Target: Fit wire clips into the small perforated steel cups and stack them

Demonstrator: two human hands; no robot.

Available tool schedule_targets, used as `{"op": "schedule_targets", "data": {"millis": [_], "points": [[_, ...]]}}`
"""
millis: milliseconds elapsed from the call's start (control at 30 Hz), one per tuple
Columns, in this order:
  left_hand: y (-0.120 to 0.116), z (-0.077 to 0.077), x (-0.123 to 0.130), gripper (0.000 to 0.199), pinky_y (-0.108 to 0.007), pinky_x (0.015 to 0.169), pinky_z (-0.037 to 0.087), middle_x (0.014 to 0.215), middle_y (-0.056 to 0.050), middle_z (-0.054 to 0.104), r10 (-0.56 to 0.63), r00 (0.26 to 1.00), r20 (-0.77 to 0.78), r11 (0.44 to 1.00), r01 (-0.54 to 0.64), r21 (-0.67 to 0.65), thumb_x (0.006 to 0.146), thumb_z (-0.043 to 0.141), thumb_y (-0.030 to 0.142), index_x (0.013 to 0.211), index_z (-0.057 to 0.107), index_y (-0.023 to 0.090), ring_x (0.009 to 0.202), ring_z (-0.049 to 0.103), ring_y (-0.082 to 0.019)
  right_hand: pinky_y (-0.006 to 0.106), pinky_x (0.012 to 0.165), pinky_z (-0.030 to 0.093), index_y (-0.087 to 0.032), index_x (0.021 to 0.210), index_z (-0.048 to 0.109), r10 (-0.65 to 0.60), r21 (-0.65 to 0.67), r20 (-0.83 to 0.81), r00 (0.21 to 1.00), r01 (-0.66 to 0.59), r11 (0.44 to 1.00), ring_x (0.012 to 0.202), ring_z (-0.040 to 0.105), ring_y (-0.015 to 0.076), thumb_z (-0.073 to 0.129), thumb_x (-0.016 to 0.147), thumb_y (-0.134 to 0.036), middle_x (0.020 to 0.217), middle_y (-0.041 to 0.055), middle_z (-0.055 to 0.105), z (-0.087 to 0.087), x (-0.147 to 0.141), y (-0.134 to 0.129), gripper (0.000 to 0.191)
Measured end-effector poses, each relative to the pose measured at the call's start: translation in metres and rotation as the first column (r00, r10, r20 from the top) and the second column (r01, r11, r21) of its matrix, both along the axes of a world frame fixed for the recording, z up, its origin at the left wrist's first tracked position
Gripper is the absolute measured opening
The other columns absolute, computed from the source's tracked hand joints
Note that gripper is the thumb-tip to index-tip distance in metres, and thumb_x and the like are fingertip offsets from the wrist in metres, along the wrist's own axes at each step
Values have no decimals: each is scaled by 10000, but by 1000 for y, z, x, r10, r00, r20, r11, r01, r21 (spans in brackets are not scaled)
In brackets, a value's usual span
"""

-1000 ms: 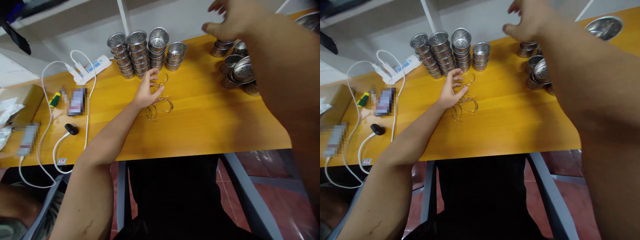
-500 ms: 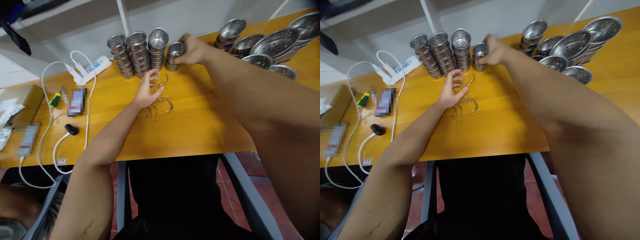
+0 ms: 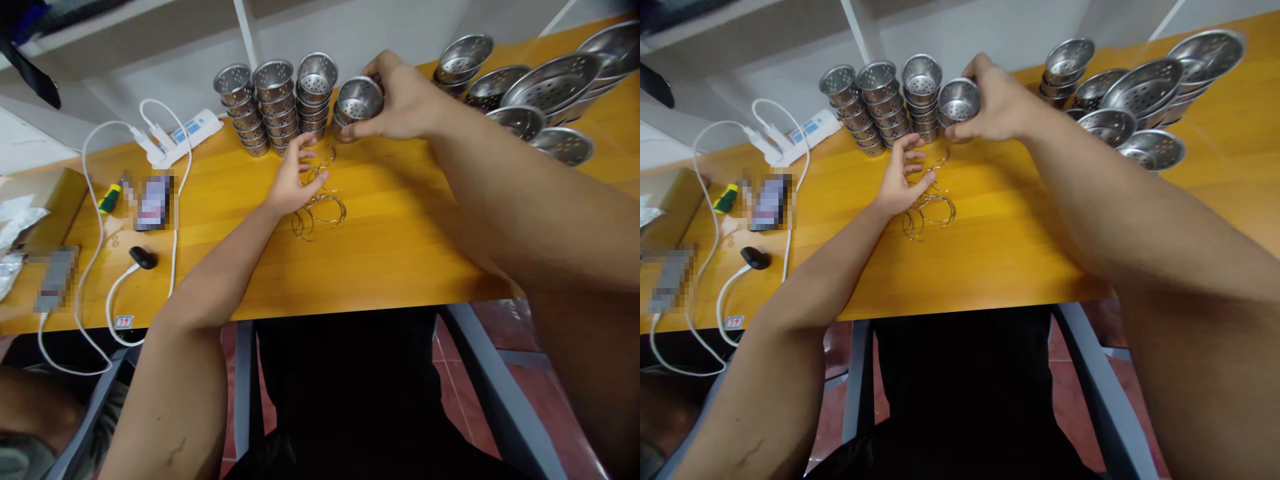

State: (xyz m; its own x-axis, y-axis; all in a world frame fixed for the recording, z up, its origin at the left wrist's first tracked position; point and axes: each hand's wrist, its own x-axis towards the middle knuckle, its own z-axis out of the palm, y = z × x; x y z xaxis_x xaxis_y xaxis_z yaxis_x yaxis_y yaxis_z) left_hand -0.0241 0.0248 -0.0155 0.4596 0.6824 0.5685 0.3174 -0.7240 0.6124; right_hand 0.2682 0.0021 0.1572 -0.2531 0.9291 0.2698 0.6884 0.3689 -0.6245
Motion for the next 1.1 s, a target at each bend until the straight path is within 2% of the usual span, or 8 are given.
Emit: {"op": "schedule_targets", "data": {"millis": [100, 233, 300, 367, 467, 633, 900, 1100], "points": [[1, 0, 0, 1028, -570, 1304, 655, 1864, -152, 495, -30, 999, -10, 999, 31, 35, 1083, 743, 843, 1852, 204, 428, 1652, 663, -375, 413, 1075, 598, -142, 1563, 660, 199, -59, -129, 971, -208, 976, 1182, 716, 268, 1158, 888, -219, 1495, 146, 794, -14, -10, -22, 842], [1, 0, 3, 1073, -615, 1493, 480, 1787, -128, 551, -58, 997, -55, 992, 64, 107, 1061, 754, 874, 1844, 209, 384, 1715, 606, -395, 610, 1171, 604, -384, 1603, 634, 303, 23, -85, 949, -302, 953, 1357, 664, 409, 975, 949, -867, 1532, 69, 759, -37, -28, -44, 882], [1, -1, 3, 1018, -620, 1521, 441, 1759, -132, 566, -65, 996, -58, 990, 71, 118, 1093, 734, 836, 1832, 220, 359, 1704, 611, -390, 651, 1187, 587, -425, 1651, 603, 287, 95, -107, 952, -277, 956, 1393, 652, 440, 771, 970, -1059, 1547, 74, 738, -45, -31, -47, 945], [3, -1, 1, 955, -615, 1523, 442, 1741, -141, 569, -47, 998, -33, 991, 51, 121, 1117, 736, 776, 1808, 236, 346, 1684, 624, -378, 654, 1229, 562, -451, 1642, 592, 216, 158, -139, 967, -194, 968, 1422, 633, 441, 673, 1040, -1029, 1597, 85, 710, -50, -28, -44, 839], [7, 0, -2, 892, -611, 1513, 470, 1704, -144, 585, 20, 1000, 16, 993, -22, 120, 1123, 775, 701, 1760, 260, 348, 1650, 653, -361, 641, 1341, 477, -391, 1562, 610, 74, 208, -103, 992, -51, 977, 1502, 569, 439, 791, 1095, -775, 1631, 146, 675, -55, -14, -36, 632], [7, 4, -6, 887, -627, 1498, 516, 1678, -142, 609, 142, 990, 28, 987, -143, 68, 1072, 846, 710, 1705, 323, 375, 1661, 666, -373, 522, 1333, 481, -162, 1623, 619, 111, 23, 143, 983, -115, 993, 1509, 611, 404, 874, 1102, -376, 1694, 278, 636, -63, 4, -31, 618], [4, 3, -5, 923, -572, 1407, 619, 1680, -144, 639, 163, 985, 49, 986, -165, 23, 1051, 827, 811, 1719, 356, 381, 1603, 717, -331, 556, 1270, 561, -184, 1758, 598, 194, -8, 356, 914, -204, 979, 1552, 637, 437, 770, 1126, -419, 1722, 233, 643, -73, -2, -31, 696], [10, 2, -6, 982, -593, 1446, 571, 1636, -140, 662, 252, 959, 127, 968, -252, -17, 953, 878, 904, 1645, 451, 353, 1597, 709, -349, 607, 1290, 493, -220, 1875, 540, 164, 102, 441, 883, -230, 968, 1665, 486, 516, 743, 1168, -549, 1853, 214, 521, -45, -7, -53, 806]]}}
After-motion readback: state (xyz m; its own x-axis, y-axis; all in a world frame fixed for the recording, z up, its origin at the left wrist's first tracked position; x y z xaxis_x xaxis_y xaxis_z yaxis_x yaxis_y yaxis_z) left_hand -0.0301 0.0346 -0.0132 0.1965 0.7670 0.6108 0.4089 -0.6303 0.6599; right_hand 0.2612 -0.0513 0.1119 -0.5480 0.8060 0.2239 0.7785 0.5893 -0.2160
